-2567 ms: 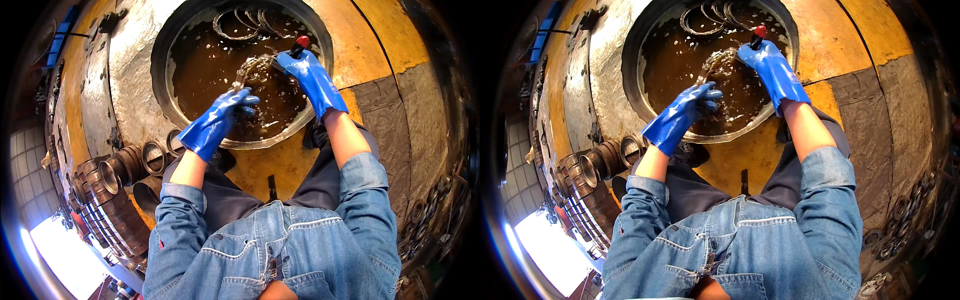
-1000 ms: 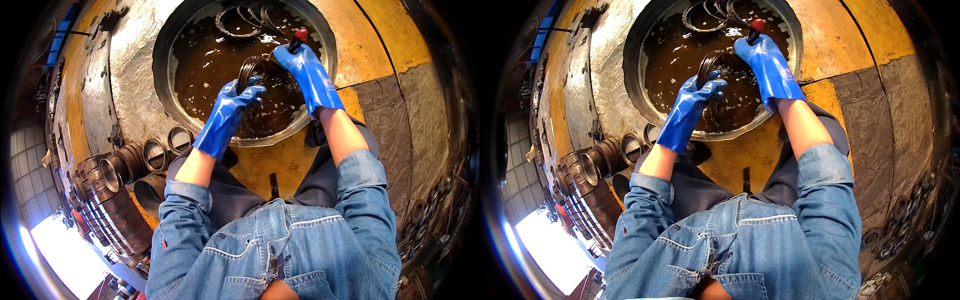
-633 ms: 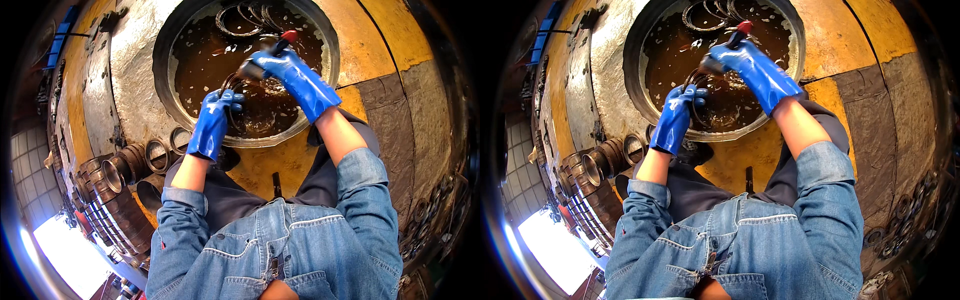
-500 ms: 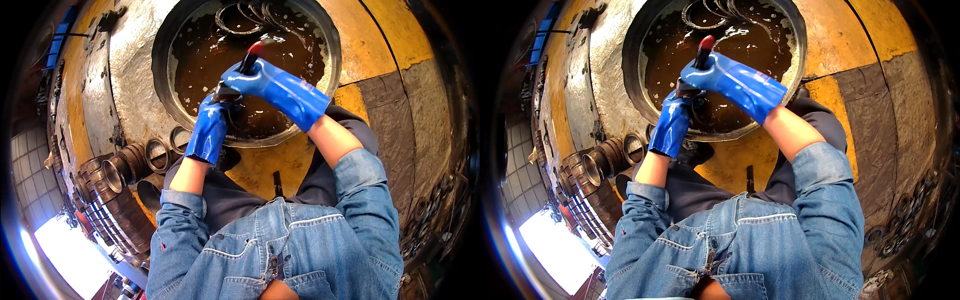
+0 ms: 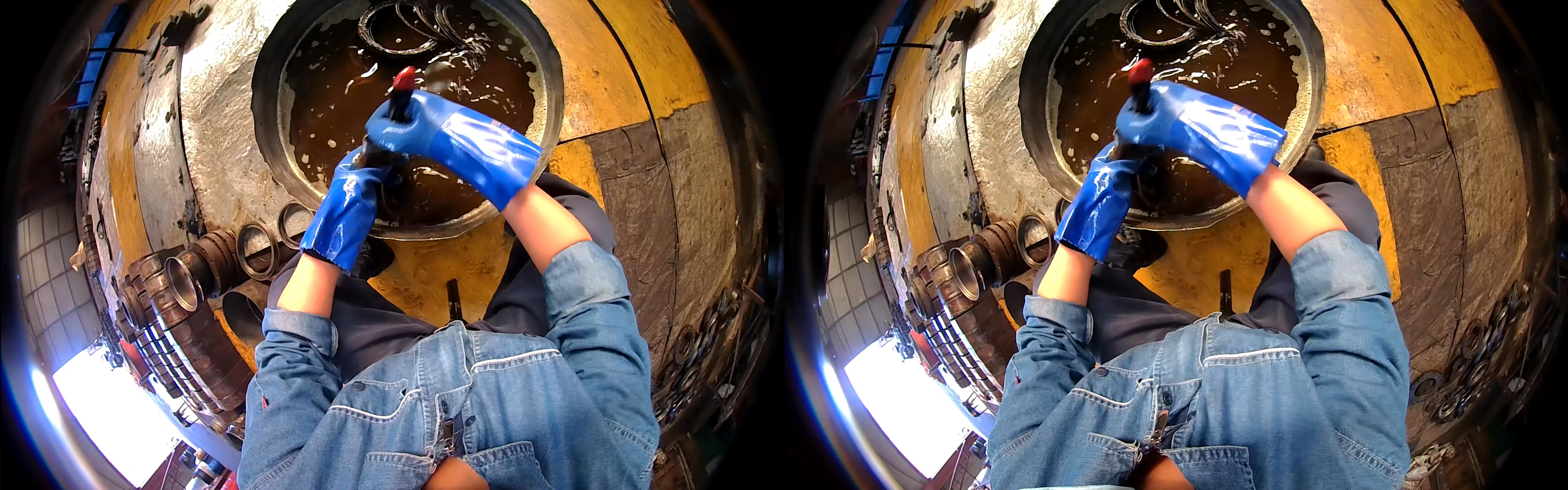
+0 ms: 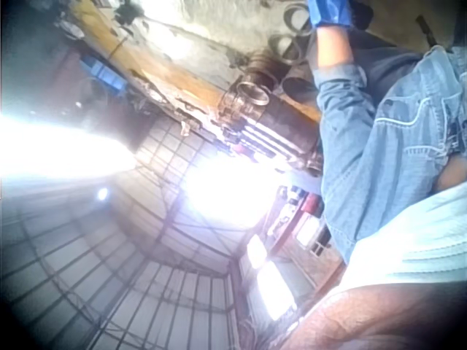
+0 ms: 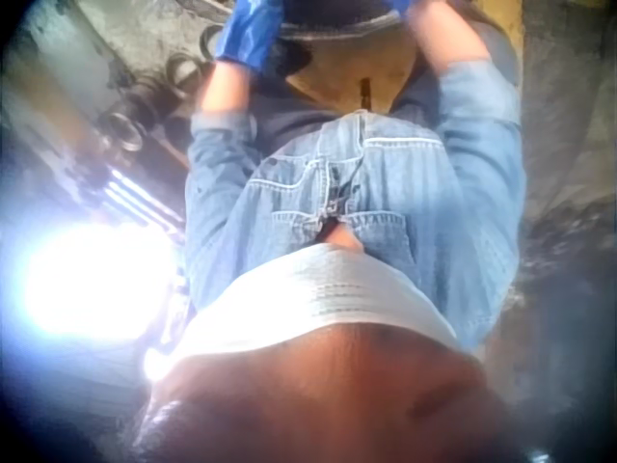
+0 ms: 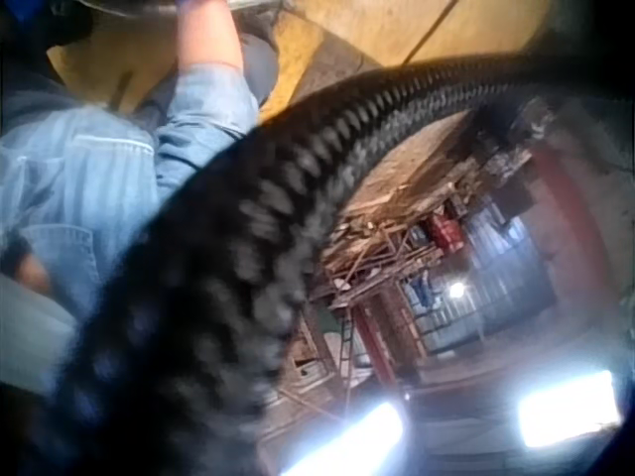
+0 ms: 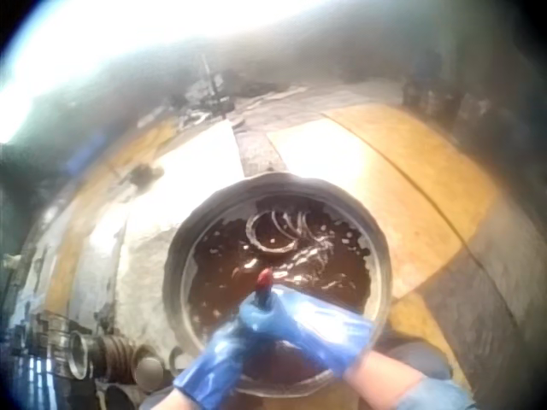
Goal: The person cleans metal rings using a brush in a basin of liquid and rinses them.
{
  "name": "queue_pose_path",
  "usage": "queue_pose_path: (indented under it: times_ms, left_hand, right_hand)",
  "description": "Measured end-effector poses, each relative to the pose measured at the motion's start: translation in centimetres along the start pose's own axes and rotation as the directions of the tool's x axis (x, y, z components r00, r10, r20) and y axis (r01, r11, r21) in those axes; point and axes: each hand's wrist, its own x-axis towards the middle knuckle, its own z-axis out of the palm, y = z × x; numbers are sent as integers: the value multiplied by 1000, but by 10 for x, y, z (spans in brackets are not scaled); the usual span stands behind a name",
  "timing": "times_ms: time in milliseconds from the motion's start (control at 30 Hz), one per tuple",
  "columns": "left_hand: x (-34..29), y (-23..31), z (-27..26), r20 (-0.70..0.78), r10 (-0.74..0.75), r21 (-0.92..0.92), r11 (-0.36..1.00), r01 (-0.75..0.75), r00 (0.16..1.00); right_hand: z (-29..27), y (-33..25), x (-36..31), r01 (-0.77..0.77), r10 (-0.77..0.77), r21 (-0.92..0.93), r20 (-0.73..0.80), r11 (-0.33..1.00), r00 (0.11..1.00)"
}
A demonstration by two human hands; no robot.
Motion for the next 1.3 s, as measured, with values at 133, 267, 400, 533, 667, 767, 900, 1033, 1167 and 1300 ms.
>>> queue_pose_path:
  times_ms: [133,267,400,533,667,767,900,1033,1167,1300]
  left_hand:
    - [-8,26,19,29,-105,-97,990,107,994]
    - [4,20,13,108,-146,43,989,142,983]
    - [5,24,31,36,-299,81,952,295,954]
    - [15,19,31,135,-270,-67,958,280,953]
    - [9,13,43,125,23,54,998,-30,992]
    - [14,5,39,101,-243,-4,970,244,965]
    - [25,-2,2,76,-150,-183,970,162,986]
    - [-7,25,19,-173,-79,107,989,98,982]
    - [-2,-3,-5,-145,-34,-6,999,33,989]
    - [0,7,6,-56,-75,-19,997,74,996]
  right_hand:
    - [-19,39,10,-102,92,-14,-313,995,945]
    - [-23,47,-3,-346,261,-153,-405,925,876]
    - [-33,57,-5,-545,404,-320,-412,775,817]
    - [-50,54,-19,-434,354,-102,-428,895,832]
    - [-64,50,-38,-173,155,22,-562,985,813]
    - [-73,57,-35,-209,153,-42,-545,977,824]
    - [-59,64,-2,-114,108,-3,-292,993,950]
    - [-22,55,43,26,-27,121,6,992,1000]
    - [22,18,11,30,-29,105,-4,994,1000]
    - [-11,45,23,-105,102,1,-233,994,967]
